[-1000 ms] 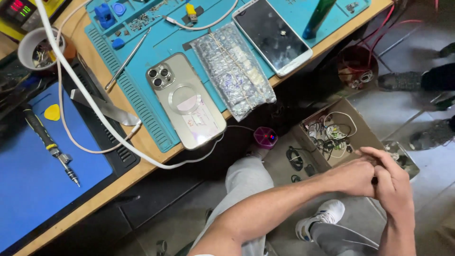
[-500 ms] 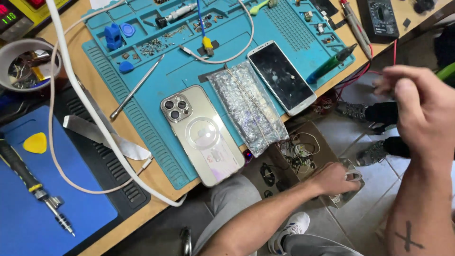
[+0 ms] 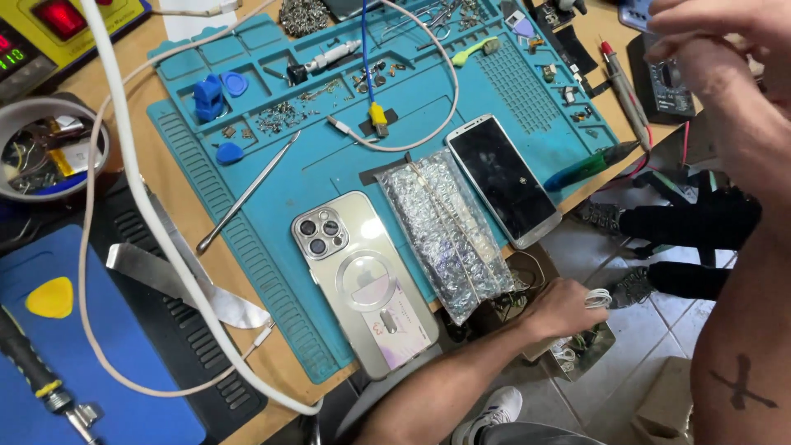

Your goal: The person is organizing various electronic components and cables, including winding a white charging cable and sorting through parts in cardboard boxes.

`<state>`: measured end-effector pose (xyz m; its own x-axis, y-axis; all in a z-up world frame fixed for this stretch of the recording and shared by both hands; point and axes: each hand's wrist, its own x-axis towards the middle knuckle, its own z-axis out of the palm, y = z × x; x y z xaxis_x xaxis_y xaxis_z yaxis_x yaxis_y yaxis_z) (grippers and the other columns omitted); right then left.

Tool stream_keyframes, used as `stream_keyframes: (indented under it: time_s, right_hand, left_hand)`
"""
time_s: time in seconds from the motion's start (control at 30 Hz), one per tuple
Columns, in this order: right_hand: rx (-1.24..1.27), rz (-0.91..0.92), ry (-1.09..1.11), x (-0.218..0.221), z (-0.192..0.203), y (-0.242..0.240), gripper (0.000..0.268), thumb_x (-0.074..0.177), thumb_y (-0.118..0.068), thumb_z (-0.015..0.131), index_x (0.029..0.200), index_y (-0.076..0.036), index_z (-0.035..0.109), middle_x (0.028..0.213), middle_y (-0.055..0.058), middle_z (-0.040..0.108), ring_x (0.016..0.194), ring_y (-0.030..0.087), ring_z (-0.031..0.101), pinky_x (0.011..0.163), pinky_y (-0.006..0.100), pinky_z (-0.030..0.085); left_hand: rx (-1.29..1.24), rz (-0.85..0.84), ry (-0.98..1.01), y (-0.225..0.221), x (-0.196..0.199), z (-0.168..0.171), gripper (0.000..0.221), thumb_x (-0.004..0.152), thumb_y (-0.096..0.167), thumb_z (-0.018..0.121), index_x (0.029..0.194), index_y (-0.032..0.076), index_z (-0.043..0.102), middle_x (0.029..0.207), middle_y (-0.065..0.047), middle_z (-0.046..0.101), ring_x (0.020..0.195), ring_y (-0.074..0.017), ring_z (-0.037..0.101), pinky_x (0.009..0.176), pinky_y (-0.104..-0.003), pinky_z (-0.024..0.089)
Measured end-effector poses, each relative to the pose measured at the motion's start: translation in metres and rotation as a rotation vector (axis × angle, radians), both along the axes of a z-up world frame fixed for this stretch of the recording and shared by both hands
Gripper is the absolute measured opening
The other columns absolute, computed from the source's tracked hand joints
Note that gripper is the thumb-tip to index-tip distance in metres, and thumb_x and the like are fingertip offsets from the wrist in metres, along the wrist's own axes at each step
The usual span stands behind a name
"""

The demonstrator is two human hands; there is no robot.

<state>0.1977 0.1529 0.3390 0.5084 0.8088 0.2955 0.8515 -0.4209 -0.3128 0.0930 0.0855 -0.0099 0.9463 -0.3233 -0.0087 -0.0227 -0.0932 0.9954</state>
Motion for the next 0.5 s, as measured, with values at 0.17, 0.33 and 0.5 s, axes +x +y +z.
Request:
stream_keyframes:
  time_s: [0.17, 0.33, 0.5]
  right_hand:
    - [0.042, -0.150, 0.067, 0.016, -0.025, -0.025, 0.034, 0.142, 0.001, 0.035, 0.159, 0.011, 0.064, 0.160, 0.029, 0.072, 0.124, 0.035, 0.071, 0.112, 0.049, 0.058]
    - [0.075, -0.418, 0.157, -0.020, -0.026, -0.044, 0.049, 0.157, -0.020, 0.035, 0.137, 0.014, 0.064, 0.108, 0.023, 0.065, 0.090, 0.032, 0.074, 0.093, 0.038, 0.063]
    - [-0.219, -0.499, 0.103, 0.040, -0.027, -0.117, 0.043, 0.150, -0.019, 0.036, 0.127, 0.004, 0.064, 0.100, 0.019, 0.050, 0.079, 0.032, 0.044, 0.078, 0.049, 0.035]
  left_hand:
    - [0.044, -0.039, 0.106, 0.006, -0.002, 0.021, 0.044, 0.084, 0.043, 0.060, 0.058, 0.015, 0.037, 0.053, 0.002, 0.036, 0.048, -0.0161, 0.035, 0.044, -0.041, 0.029]
    - [0.057, 0.012, 0.030, -0.025, -0.004, 0.003, 0.048, 0.082, 0.041, 0.068, 0.056, 0.013, 0.039, 0.051, 0.001, 0.038, 0.046, -0.0169, 0.034, 0.042, -0.042, 0.029]
    - [0.112, -0.083, -0.146, -0.033, -0.020, 0.018, 0.038, 0.080, 0.038, 0.056, 0.060, 0.008, 0.044, 0.055, -0.014, 0.049, 0.055, -0.0360, 0.054, 0.059, -0.054, 0.041]
